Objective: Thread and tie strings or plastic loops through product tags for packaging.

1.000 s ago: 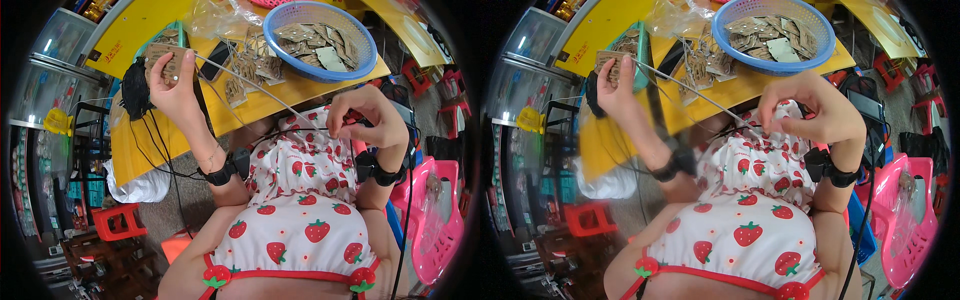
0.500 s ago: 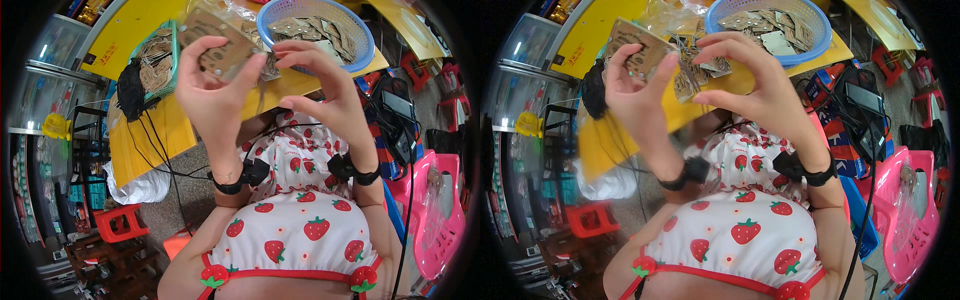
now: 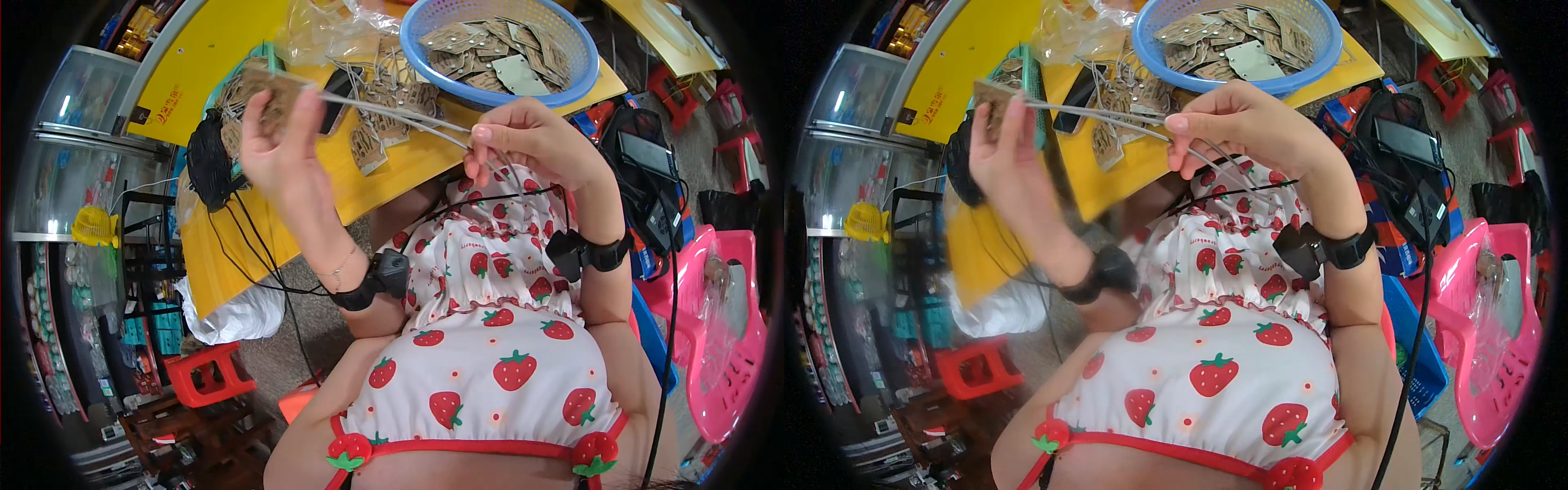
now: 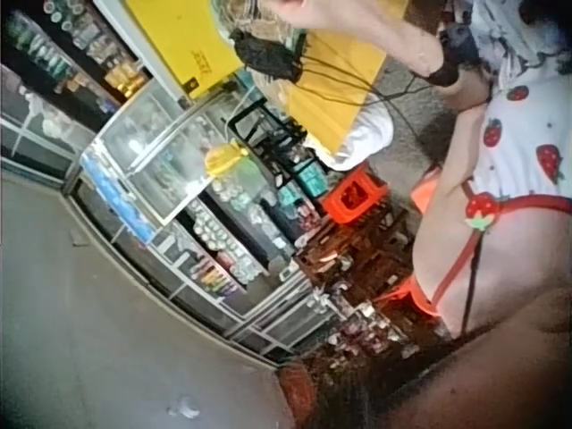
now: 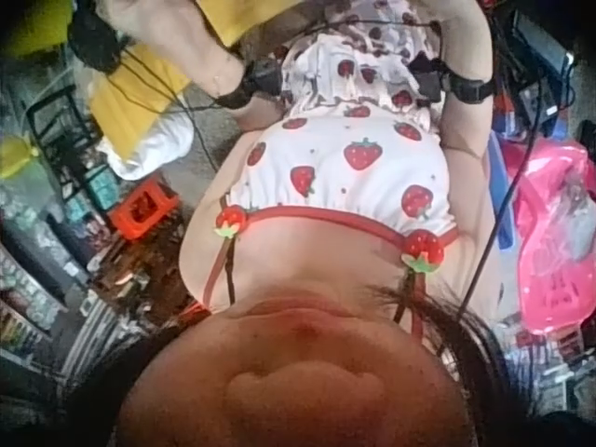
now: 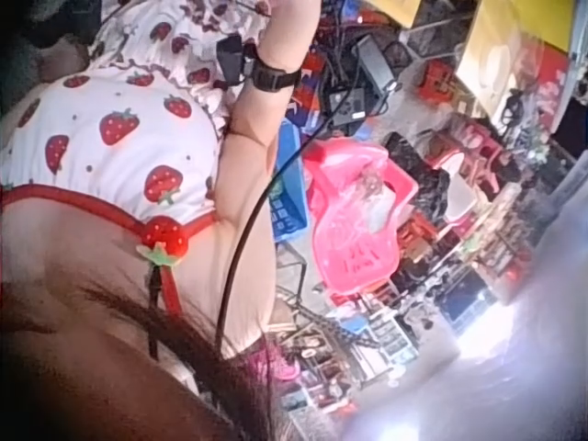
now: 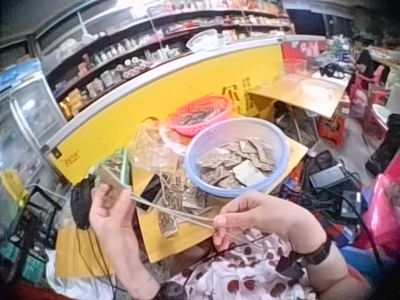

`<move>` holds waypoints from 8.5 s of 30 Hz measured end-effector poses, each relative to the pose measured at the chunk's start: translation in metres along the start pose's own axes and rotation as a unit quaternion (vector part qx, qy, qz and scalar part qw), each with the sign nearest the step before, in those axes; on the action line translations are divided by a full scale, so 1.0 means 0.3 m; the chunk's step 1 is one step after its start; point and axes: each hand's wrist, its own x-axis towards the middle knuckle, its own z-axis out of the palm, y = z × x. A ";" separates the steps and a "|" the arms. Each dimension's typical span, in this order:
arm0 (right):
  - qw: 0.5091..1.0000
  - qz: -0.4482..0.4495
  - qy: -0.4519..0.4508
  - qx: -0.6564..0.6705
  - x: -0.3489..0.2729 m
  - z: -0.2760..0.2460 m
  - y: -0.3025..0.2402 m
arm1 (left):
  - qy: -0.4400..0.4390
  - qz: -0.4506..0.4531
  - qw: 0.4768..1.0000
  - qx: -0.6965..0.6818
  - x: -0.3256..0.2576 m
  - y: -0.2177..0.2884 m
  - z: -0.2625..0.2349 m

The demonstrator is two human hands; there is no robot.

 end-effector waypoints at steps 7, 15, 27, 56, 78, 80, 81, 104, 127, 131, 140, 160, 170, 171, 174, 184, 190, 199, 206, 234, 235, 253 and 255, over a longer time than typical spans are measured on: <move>0.998 0.048 -0.030 0.006 -0.012 -0.064 0.023 | 0.075 0.068 0.995 -0.021 0.085 0.004 -0.192; 0.998 0.056 -0.036 -0.010 -0.021 -0.090 0.004 | 0.081 0.090 0.991 -0.054 0.096 0.017 -0.236; 0.902 -0.254 0.195 -0.289 -0.015 0.077 -0.030 | 0.007 0.079 0.986 0.144 -0.023 0.025 0.009; 0.772 -0.380 0.232 -0.453 -0.052 0.093 -0.089 | -0.272 0.009 0.957 0.105 -0.065 -0.015 0.065; 0.876 -0.279 0.392 -0.038 -0.251 -0.372 -0.123 | -0.186 0.030 0.982 -0.023 -0.014 -0.030 -0.019; 0.873 -0.318 0.371 -0.003 -0.245 -0.345 -0.125 | -0.186 0.026 0.982 -0.031 -0.028 -0.030 -0.002; 0.863 -0.333 0.379 -0.018 -0.244 -0.331 -0.127 | -0.185 0.024 0.982 -0.039 -0.032 -0.029 0.005; 0.790 -0.331 0.228 -0.462 -0.144 0.130 -0.177 | -0.398 -0.199 0.837 -0.318 -0.171 -0.100 0.146; 0.895 -0.249 0.092 -0.359 -0.179 0.056 -0.191 | -0.445 -0.301 0.792 -0.290 -0.174 -0.123 0.162; 0.878 -0.228 0.111 -0.405 -0.191 0.054 -0.192 | -0.438 -0.323 0.797 -0.261 -0.174 -0.105 0.189; 0.970 -0.168 0.008 -0.176 -0.162 -0.010 -0.145 | -0.469 -0.335 0.752 -0.320 -0.178 -0.140 0.174; 0.866 -0.251 0.199 -0.383 -0.135 0.078 -0.131 | -0.368 -0.300 0.861 -0.180 -0.138 -0.119 0.155; 0.829 -0.286 0.228 -0.424 -0.077 0.012 -0.069 | -0.387 -0.214 0.896 -0.041 -0.136 -0.152 0.169; 0.819 -0.276 0.228 -0.449 -0.072 0.012 -0.067 | -0.387 -0.214 0.896 -0.041 -0.136 -0.149 0.170; 0.820 -0.300 0.209 -0.440 -0.062 0.003 -0.060 | -0.370 -0.227 0.898 -0.071 -0.133 -0.143 0.170; 0.911 -0.318 0.264 0.005 -0.138 -0.110 -0.138 | -0.451 -0.219 0.864 0.045 -0.071 -0.145 0.085; 0.919 -0.325 0.197 0.107 -0.207 -0.496 -0.071 | -0.490 -0.225 0.829 0.151 -0.052 -0.149 0.047; 0.732 -0.477 0.481 -0.072 -0.206 -0.235 -0.135 | -0.518 -0.166 0.811 0.215 -0.046 -0.172 0.013; 0.921 -0.255 0.134 -0.263 -0.093 -0.086 -0.065 | -0.398 -0.157 0.903 0.040 -0.031 -0.113 0.055; 0.841 -0.287 0.341 -0.306 -0.177 -0.231 -0.120 | -0.148 -0.006 0.989 0.022 0.024 -0.103 -0.047; 0.849 -0.296 0.316 -0.304 -0.166 -0.204 -0.120 | -0.164 0.009 0.986 0.036 0.022 -0.111 -0.030; 0.854 -0.340 0.318 -0.233 -0.021 0.069 -0.057 | -0.220 0.071 0.971 0.058 -0.157 -0.205 0.217; 0.845 -0.336 0.332 -0.251 -0.024 0.075 -0.057 | -0.227 0.106 0.963 0.103 -0.157 -0.227 0.216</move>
